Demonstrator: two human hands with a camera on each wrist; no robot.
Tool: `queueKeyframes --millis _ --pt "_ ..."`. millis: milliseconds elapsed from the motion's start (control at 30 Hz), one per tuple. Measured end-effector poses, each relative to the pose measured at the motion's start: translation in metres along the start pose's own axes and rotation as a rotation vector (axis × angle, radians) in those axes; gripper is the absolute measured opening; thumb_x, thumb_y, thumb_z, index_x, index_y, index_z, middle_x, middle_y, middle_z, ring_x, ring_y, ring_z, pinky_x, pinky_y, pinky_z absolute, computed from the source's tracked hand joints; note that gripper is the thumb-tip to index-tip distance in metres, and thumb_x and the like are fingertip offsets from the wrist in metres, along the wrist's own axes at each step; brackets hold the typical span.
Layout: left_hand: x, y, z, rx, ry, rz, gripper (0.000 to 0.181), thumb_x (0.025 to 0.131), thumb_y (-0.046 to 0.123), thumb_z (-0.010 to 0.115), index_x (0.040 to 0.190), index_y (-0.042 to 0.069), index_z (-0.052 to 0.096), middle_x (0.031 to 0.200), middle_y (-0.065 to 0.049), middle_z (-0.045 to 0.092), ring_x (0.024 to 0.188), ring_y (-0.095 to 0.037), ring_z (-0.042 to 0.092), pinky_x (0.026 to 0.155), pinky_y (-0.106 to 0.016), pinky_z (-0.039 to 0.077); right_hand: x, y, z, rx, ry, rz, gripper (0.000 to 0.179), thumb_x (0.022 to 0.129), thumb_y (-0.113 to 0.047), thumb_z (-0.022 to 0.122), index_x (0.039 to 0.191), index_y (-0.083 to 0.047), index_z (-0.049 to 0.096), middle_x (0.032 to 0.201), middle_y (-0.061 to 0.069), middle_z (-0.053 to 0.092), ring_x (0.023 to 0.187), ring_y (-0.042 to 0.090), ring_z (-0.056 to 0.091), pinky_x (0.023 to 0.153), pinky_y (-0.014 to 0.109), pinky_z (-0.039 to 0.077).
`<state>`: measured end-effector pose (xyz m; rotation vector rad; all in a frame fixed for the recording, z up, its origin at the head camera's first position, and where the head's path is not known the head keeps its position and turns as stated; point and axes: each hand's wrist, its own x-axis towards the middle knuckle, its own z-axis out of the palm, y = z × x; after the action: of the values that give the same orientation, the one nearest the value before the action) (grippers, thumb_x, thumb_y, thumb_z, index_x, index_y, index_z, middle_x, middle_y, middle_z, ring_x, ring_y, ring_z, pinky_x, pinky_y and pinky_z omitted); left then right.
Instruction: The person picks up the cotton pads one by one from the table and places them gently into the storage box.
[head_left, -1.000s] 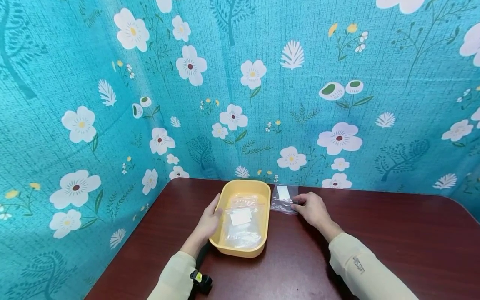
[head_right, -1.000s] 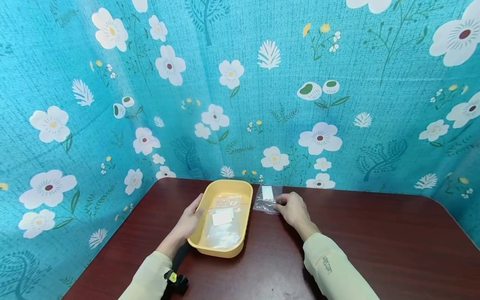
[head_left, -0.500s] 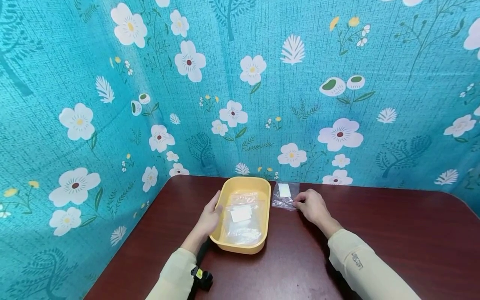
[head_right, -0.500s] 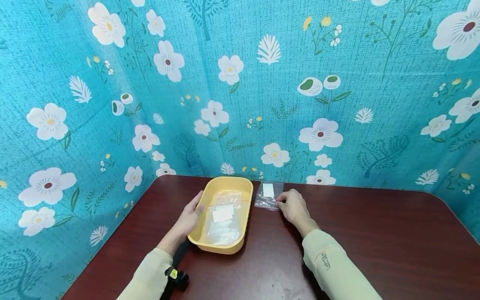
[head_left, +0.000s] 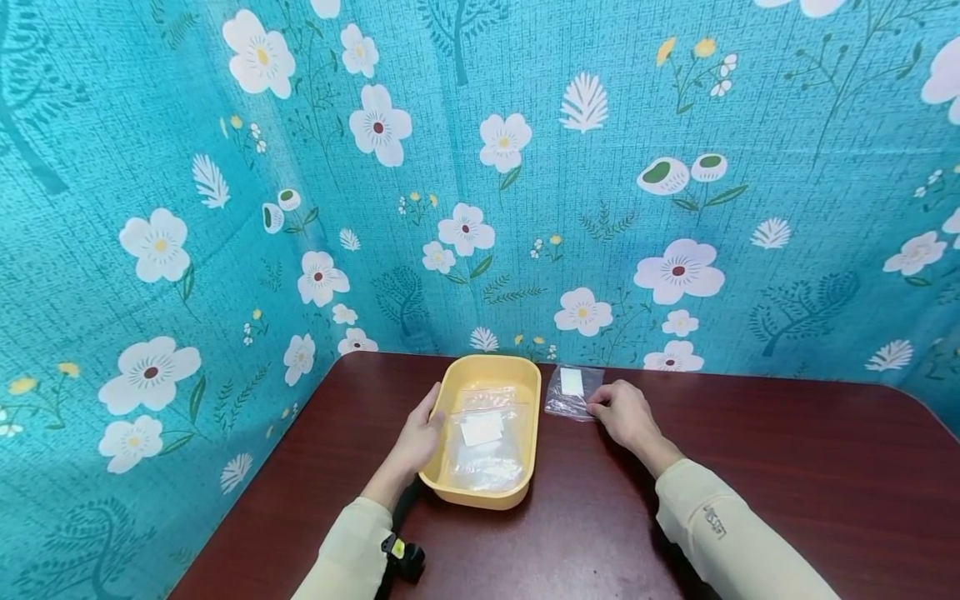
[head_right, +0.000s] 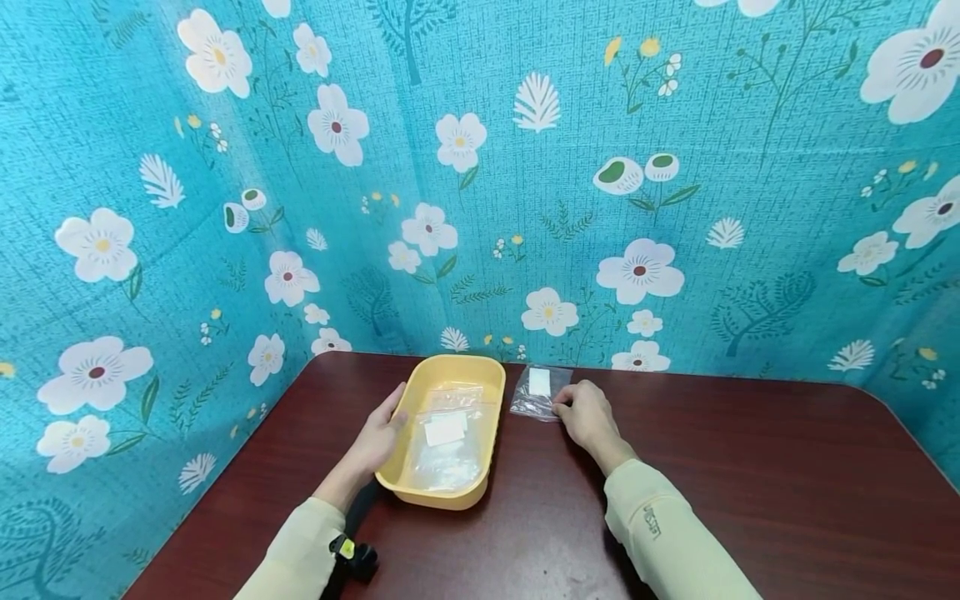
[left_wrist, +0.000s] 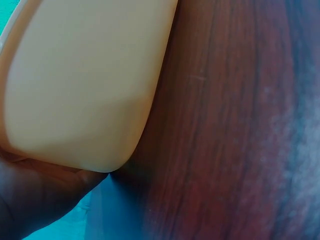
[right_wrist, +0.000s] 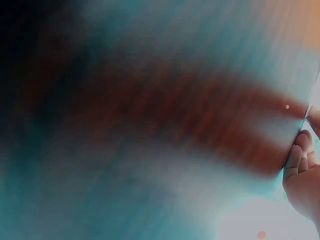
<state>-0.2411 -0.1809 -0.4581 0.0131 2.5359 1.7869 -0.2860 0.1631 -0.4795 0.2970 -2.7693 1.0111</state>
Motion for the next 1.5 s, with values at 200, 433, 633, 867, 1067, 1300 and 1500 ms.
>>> queueKeyframes --millis 200,433,633,867,1067,1300,1500 --pt "0.0 0.0 0.0 -0.01 -0.006 -0.002 0.055 0.109 0.009 0.037 0.161 0.011 0.021 0.165 -0.01 0.023 0.15 -0.03 0.02 0.118 -0.053 0.02 0.002 0.0 -0.001 0.014 0.001 0.01 0.006 0.089 -0.007 0.075 0.083 -0.008 0.079 0.086 0.005 0.066 0.088 0.027 0.059 0.083 0.047 0.047" --pt "0.0 -0.001 0.0 -0.008 -0.002 -0.004 0.055 0.109 0.009 0.038 0.162 0.012 0.021 0.165 -0.011 0.024 0.15 -0.031 0.021 0.118 -0.054 0.02 0.002 0.001 0.0 0.04 0.018 0.014 0.007 0.088 -0.007 0.075 0.083 -0.01 0.079 0.082 0.001 0.071 0.082 0.023 0.063 0.08 0.045 0.05" --pt "0.0 -0.001 0.0 -0.008 -0.005 -0.005 0.055 0.109 0.01 0.037 0.162 0.012 0.021 0.165 -0.011 0.024 0.15 -0.031 0.021 0.118 -0.054 0.02 0.001 -0.002 -0.001 0.054 0.016 0.045 0.006 0.089 -0.009 0.075 0.085 -0.011 0.079 0.082 0.001 0.071 0.08 0.021 0.062 0.079 0.045 0.05" --pt "-0.001 -0.002 0.0 -0.008 -0.002 -0.005 0.055 0.109 0.009 0.037 0.161 0.01 0.021 0.164 -0.012 0.024 0.15 -0.033 0.02 0.117 -0.056 0.02 -0.001 -0.006 -0.003 0.08 0.025 0.08 0.007 0.091 -0.01 0.073 0.09 -0.01 0.079 0.086 0.003 0.072 0.079 0.021 0.06 0.078 0.043 0.049" --pt "-0.002 -0.001 0.001 -0.001 0.003 0.004 0.055 0.109 0.009 0.037 0.161 0.011 0.021 0.164 -0.012 0.024 0.15 -0.033 0.02 0.117 -0.056 0.02 -0.003 -0.009 -0.008 0.101 0.072 0.045 0.005 0.09 -0.009 0.074 0.089 -0.01 0.079 0.086 0.003 0.073 0.08 0.021 0.061 0.075 0.04 0.048" --pt "0.0 -0.002 0.0 -0.01 0.0 0.018 0.055 0.109 0.008 0.037 0.161 0.011 0.022 0.164 -0.012 0.024 0.15 -0.032 0.02 0.118 -0.055 0.019 -0.005 -0.012 -0.013 0.115 0.099 0.061 0.007 0.093 -0.013 0.072 0.092 -0.01 0.079 0.091 0.005 0.074 0.084 0.023 0.061 0.076 0.038 0.047" --pt "-0.001 -0.005 0.0 -0.009 -0.007 0.016 0.055 0.109 0.009 0.038 0.161 0.01 0.021 0.164 -0.012 0.023 0.15 -0.032 0.019 0.118 -0.055 0.019 -0.007 -0.016 -0.02 0.163 0.104 0.104 0.009 0.094 -0.015 0.072 0.095 -0.01 0.079 0.088 0.005 0.073 0.08 0.024 0.057 0.068 0.035 0.046"
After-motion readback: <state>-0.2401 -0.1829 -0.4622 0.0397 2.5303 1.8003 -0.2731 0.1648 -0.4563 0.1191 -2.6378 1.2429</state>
